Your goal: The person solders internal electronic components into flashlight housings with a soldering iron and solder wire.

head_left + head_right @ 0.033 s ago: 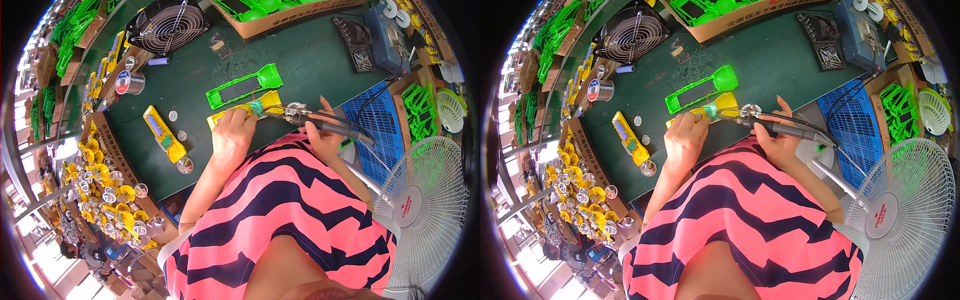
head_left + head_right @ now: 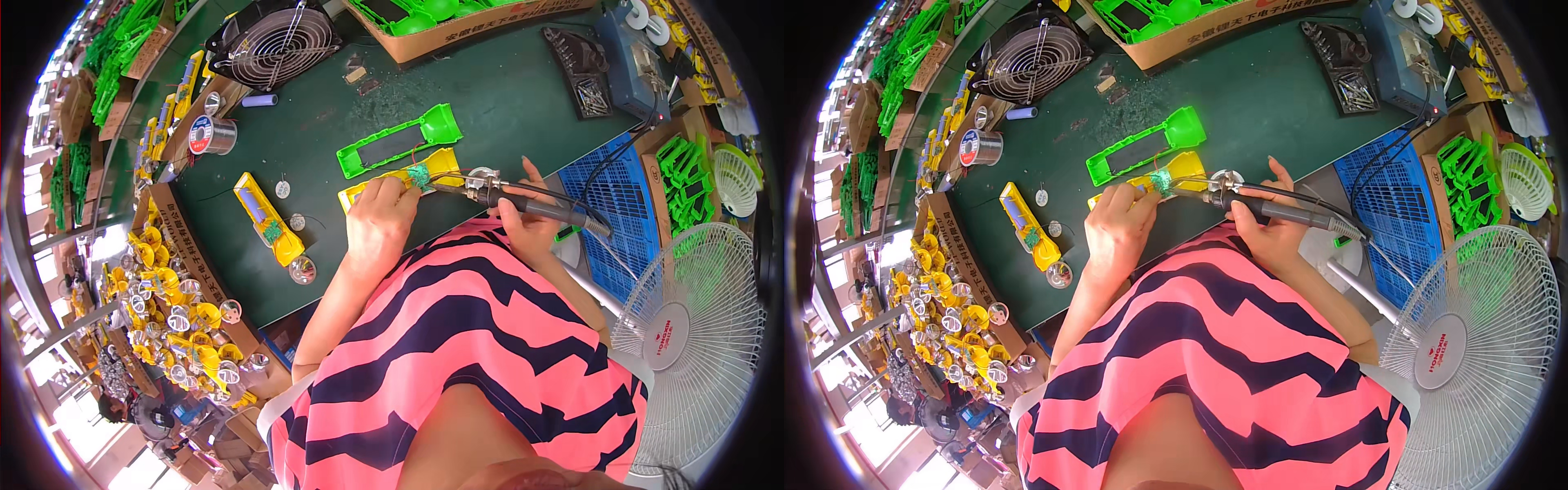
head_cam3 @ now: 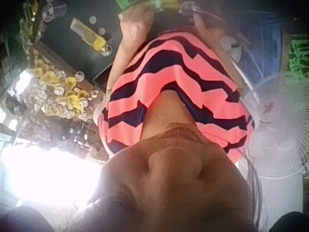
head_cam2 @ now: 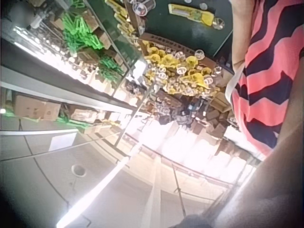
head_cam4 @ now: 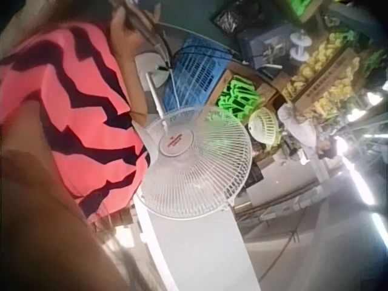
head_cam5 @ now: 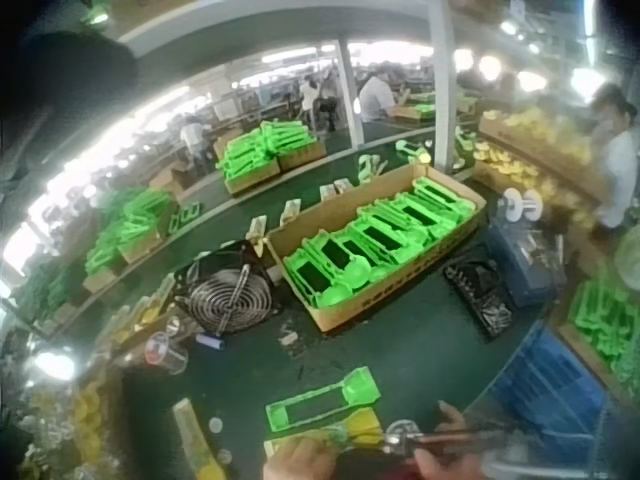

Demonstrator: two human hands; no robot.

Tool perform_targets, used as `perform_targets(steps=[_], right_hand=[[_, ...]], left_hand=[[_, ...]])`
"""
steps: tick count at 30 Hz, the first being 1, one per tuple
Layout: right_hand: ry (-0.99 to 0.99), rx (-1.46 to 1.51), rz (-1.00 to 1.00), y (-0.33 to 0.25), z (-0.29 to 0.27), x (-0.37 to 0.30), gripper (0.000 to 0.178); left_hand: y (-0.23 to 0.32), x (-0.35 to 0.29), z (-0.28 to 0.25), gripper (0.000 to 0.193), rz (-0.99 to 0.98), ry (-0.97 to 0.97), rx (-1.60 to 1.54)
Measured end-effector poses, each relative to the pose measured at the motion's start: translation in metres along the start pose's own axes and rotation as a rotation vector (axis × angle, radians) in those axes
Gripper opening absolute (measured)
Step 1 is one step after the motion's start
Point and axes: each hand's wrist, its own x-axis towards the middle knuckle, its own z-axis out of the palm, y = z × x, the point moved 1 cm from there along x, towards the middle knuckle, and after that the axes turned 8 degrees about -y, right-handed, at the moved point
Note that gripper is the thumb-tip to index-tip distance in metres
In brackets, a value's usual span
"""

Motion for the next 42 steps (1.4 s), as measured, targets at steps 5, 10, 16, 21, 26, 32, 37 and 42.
perform_targets(steps=[5,10,16,21,26,32,37,42], right_hand=[[-0.065,-0.114,-0.116,-0.001,0.001,0.011,0.016],[0.029,0.174,0.129,0.009,0.005,-0.004,0.019],[-0.004,0.23,0.149,0.003,0.003,-0.001,0.019],[0.076,0.101,0.039,0.001,-0.002,0.015,0.016],[0.143,0.206,0.008,0.002,-0.007,0.018,0.022],[0.165,-0.004,-0.205,0.023,-0.027,0.028,0.023],[0.095,-0.321,-0.318,0.022,-0.039,0.042,0.02],[0.123,-0.49,-0.354,0.032,-0.056,0.055,0.017]], left_hand=[[-0.004,0.003,0.0,0.016,0.0,-0.009,-0.004],[-0.003,0.003,0.0,0.012,-0.001,-0.007,-0.023],[-0.004,0.005,0.0,0.011,-0.001,-0.012,-0.018],[-0.004,0.008,0.001,0.011,-0.008,-0.013,0.002],[-0.003,0.009,0.001,0.01,-0.01,-0.008,0.005],[-0.03,0.023,-0.014,0.019,-0.226,0.181,-0.05],[-0.074,0.029,0.007,0.019,-0.486,-0.154,0.132],[-0.055,-0.005,-0.002,0.019,-0.381,0.268,-0.076]])
